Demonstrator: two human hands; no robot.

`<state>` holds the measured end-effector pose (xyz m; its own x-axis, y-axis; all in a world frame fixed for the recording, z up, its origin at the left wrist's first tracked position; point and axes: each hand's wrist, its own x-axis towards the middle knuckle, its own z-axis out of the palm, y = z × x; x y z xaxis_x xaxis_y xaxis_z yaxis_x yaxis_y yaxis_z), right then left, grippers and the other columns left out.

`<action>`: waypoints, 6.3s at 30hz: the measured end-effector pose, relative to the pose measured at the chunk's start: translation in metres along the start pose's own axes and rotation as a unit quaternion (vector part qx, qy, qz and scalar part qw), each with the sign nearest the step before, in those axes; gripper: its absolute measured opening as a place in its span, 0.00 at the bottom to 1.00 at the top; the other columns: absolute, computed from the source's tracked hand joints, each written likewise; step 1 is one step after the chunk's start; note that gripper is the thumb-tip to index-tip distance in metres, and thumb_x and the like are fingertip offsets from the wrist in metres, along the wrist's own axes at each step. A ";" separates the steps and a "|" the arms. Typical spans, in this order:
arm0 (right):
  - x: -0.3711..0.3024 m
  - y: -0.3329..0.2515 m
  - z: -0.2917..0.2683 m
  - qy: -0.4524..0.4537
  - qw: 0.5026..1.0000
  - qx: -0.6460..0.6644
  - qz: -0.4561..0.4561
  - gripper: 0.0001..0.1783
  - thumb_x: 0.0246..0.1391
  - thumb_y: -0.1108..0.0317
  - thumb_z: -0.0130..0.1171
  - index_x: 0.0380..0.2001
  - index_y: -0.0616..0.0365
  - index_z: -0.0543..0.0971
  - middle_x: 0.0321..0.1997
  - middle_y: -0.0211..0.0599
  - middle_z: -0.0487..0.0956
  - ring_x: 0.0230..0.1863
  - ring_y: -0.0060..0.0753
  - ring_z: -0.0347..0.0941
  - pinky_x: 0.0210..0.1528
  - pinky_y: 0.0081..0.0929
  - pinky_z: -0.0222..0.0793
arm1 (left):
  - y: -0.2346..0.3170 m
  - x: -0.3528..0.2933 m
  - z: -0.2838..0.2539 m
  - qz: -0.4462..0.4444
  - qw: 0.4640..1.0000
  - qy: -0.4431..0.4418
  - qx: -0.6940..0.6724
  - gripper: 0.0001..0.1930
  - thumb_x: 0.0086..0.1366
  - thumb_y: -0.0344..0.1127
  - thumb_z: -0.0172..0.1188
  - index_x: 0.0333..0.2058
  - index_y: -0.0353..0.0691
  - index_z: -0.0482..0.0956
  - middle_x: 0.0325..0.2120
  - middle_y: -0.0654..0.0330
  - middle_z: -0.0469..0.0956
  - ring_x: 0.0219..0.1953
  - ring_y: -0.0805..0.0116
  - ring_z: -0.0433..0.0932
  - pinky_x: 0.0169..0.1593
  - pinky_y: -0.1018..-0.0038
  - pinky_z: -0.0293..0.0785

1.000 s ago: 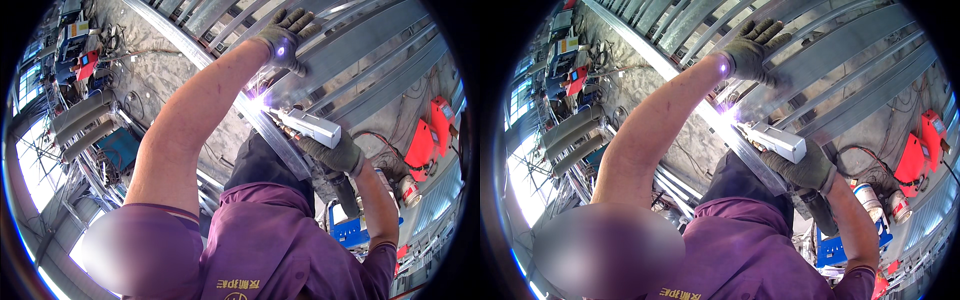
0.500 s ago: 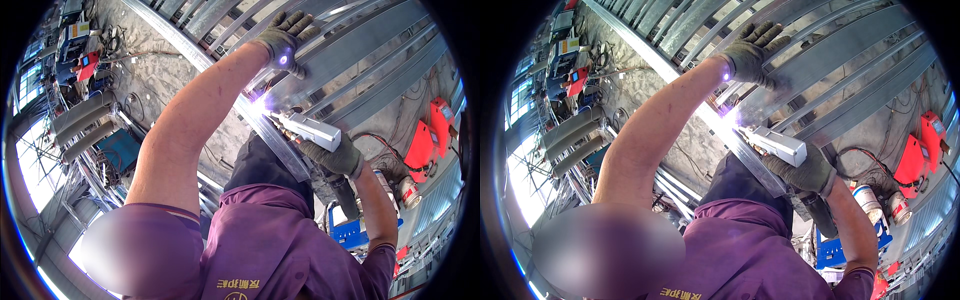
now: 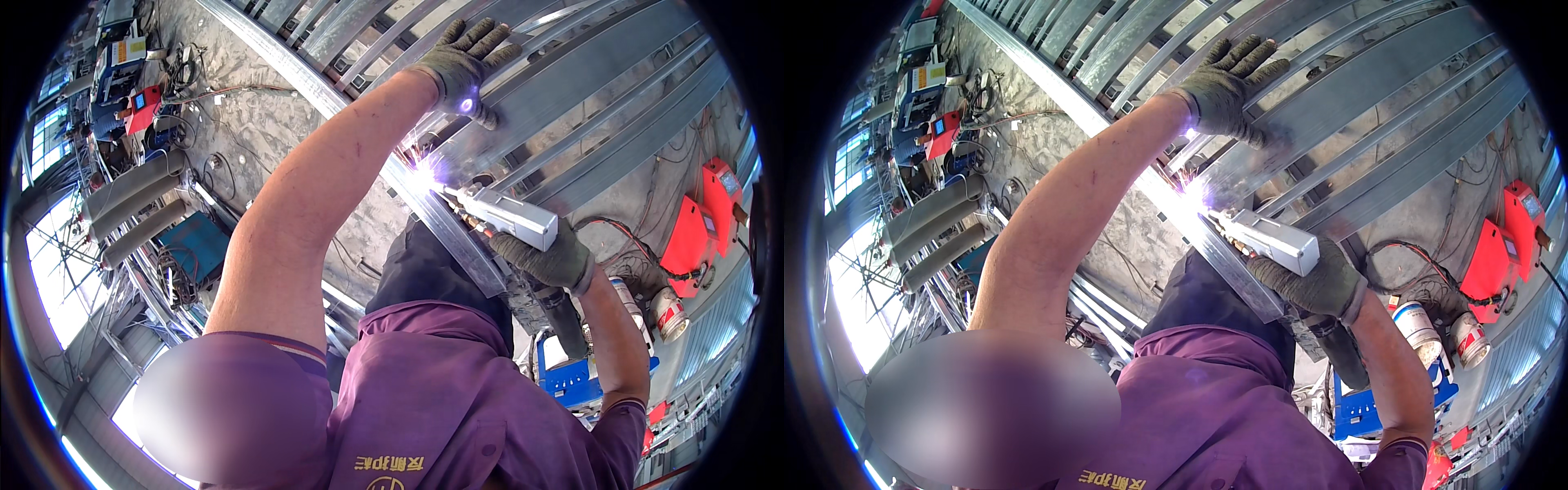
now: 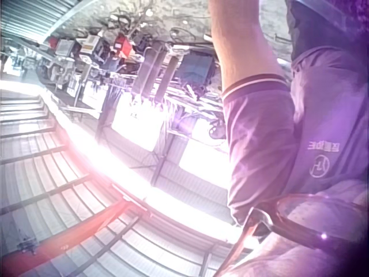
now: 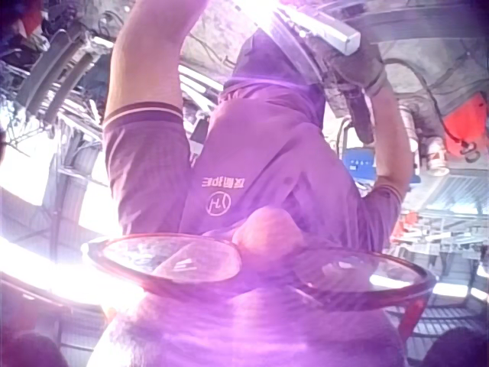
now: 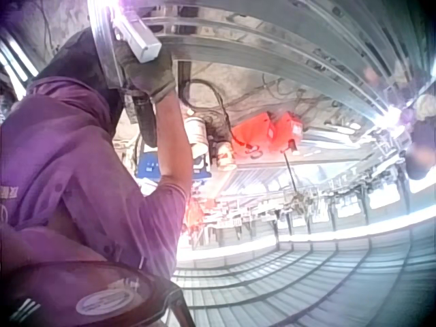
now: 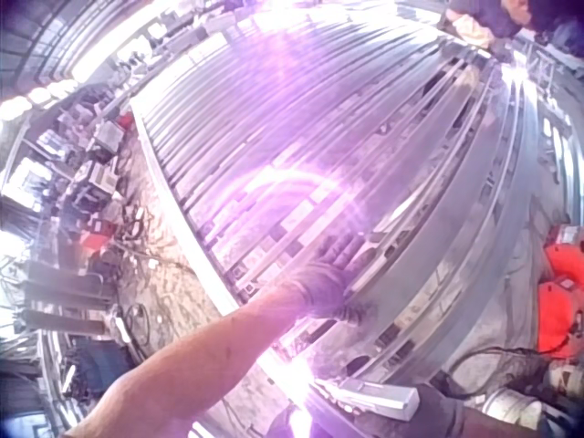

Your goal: The person welds metal bars onto a large metal frame using a handheld welding tool. They repeatedly position the tool at joints, create welds with visible sparks, and move along the frame to join multiple sections.

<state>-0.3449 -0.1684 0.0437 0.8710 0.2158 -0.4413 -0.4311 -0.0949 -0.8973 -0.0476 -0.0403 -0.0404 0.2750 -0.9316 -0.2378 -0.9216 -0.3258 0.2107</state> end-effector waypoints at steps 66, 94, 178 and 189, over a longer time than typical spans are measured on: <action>-0.024 0.007 -0.009 -0.019 0.999 0.011 0.038 0.27 0.65 0.62 0.77 0.64 0.57 0.84 0.60 0.42 0.90 0.59 0.33 0.89 0.58 0.31 0.87 | -0.004 -0.002 0.008 0.003 1.000 0.010 0.002 0.72 0.53 0.86 0.68 0.86 0.52 0.47 0.87 0.51 0.39 0.88 0.49 0.33 0.87 0.47 0.27; -0.058 0.034 0.003 0.026 0.996 0.029 0.078 0.27 0.63 0.54 0.80 0.58 0.59 0.88 0.50 0.44 0.93 0.50 0.38 0.91 0.51 0.34 0.85 | 0.000 0.003 -0.004 0.006 0.998 -0.052 0.045 0.73 0.55 0.87 0.64 0.86 0.53 0.40 0.87 0.47 0.37 0.88 0.46 0.31 0.86 0.45 0.27; 0.097 0.065 0.241 0.753 0.617 -0.157 0.166 0.20 0.56 0.48 0.78 0.38 0.49 0.83 0.29 0.41 0.86 0.29 0.54 0.86 0.32 0.46 0.82 | -0.098 0.055 -0.004 0.135 0.989 -0.022 0.061 0.46 0.81 0.72 0.41 0.84 0.46 0.55 0.87 0.47 0.35 0.88 0.49 0.29 0.86 0.46 0.25; 0.093 0.047 0.239 0.736 0.658 0.024 0.158 0.15 0.62 0.57 0.74 0.43 0.54 0.85 0.34 0.35 0.88 0.36 0.38 0.88 0.40 0.38 0.86 | -0.092 0.053 -0.002 0.136 0.987 -0.029 0.078 0.47 0.80 0.74 0.38 0.84 0.47 0.54 0.87 0.47 0.35 0.88 0.50 0.27 0.87 0.47 0.23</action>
<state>-0.3403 0.0791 -0.0375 0.0053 -0.9856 -0.1689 -0.6215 0.1291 -0.7727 0.0527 -0.0602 -0.0706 -0.0005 -0.9688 -0.2480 -0.9913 -0.0321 0.1275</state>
